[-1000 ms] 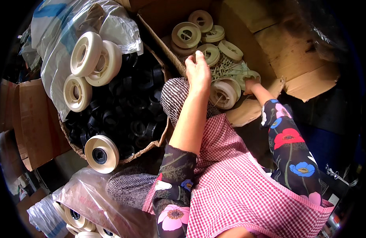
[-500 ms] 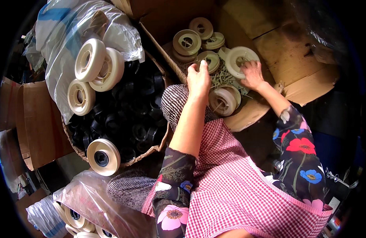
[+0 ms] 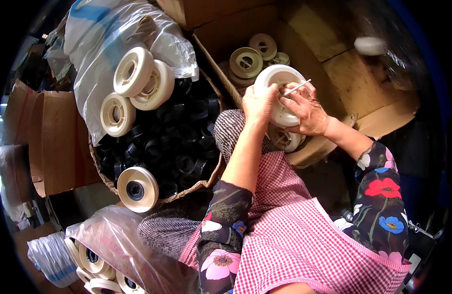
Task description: The person sorts white and black plastic industrial parts by hand, taking white rings from a box and placing them onto black circular bases, then setting the assembled components into a large bag.
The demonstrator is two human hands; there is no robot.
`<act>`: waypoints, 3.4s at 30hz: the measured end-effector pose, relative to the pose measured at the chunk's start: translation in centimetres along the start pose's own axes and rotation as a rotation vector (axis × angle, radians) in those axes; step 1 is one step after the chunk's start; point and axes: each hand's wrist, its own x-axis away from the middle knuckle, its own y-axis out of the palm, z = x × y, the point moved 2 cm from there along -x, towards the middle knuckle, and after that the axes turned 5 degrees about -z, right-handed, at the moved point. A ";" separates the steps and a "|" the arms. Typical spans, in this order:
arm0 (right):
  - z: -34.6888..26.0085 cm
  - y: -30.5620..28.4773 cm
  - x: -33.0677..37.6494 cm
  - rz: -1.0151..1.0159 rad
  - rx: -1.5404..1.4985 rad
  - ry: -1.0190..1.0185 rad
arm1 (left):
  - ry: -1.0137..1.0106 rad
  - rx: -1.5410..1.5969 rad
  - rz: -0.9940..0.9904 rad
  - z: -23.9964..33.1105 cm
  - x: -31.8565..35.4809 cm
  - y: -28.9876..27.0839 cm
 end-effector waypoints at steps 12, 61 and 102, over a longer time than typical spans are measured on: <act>0.7 0.6 -0.6 -0.149 -0.095 0.007 | 0.085 0.052 0.076 0.7 0.8 -0.2; 10.1 12.9 5.9 -0.158 -0.121 0.818 | -0.354 -0.075 -0.178 -2.8 1.6 0.1; 4.6 0.9 0.9 0.667 -0.106 0.520 | 0.209 0.456 0.183 2.8 2.5 -1.7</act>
